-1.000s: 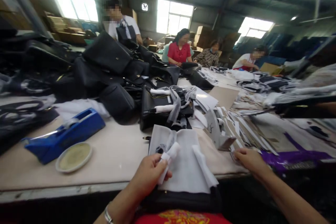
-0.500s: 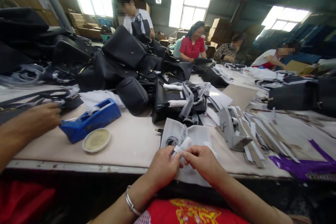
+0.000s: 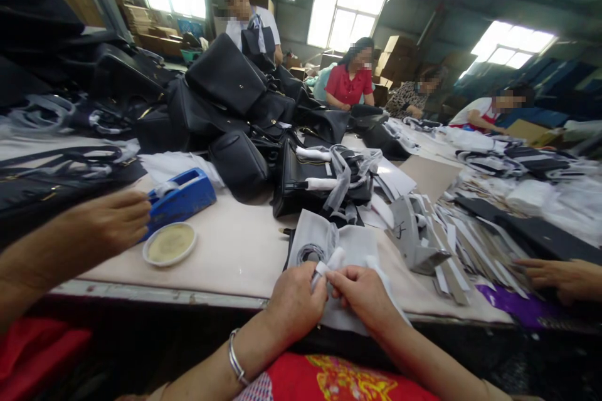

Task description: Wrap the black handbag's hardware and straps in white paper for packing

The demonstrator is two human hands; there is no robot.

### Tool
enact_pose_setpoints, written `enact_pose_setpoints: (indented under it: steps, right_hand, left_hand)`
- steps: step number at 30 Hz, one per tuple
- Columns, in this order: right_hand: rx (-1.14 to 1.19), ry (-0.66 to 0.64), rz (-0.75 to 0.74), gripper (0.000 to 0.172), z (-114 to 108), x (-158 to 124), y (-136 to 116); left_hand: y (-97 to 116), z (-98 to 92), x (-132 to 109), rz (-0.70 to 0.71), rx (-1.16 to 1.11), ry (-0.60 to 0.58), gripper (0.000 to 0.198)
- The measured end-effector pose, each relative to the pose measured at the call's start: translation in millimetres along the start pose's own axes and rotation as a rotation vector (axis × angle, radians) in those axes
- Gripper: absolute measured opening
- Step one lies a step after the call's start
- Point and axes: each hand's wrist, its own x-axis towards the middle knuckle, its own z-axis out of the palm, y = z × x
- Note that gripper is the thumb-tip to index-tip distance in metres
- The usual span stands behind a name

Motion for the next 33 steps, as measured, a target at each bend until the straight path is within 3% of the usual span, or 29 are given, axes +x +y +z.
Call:
enact_pose_setpoints:
  steps: [6, 12, 23, 27, 33]
  right_hand:
    - [0.024, 0.038, -0.025, 0.044, 3, 6, 2]
    - [0.204, -0.043, 0.051, 0.033, 0, -7, -5]
    - [0.306, -0.045, 0.034, 0.027, 1, -12, -2]
    - [0.283, -0.059, 0.025, 0.03, 0, -12, -1]
    - [0.345, -0.122, -0.012, 0.036, 1, -13, -3]
  left_hand:
    - [1, 2.0, -3, 0.033, 0.125, 0.028, 0.018]
    - [4, -3.2, -1, 0.014, -0.001, 0.061, 0.018]
    - [6, -3.6, -3, 0.029, -0.114, 0.053, 0.021]
    - [6, -5.2, -3, -0.009, -0.303, -0.002, 0.023]
    - [-3, -9.4, 5, -0.188, -0.748, -0.237, 0.036]
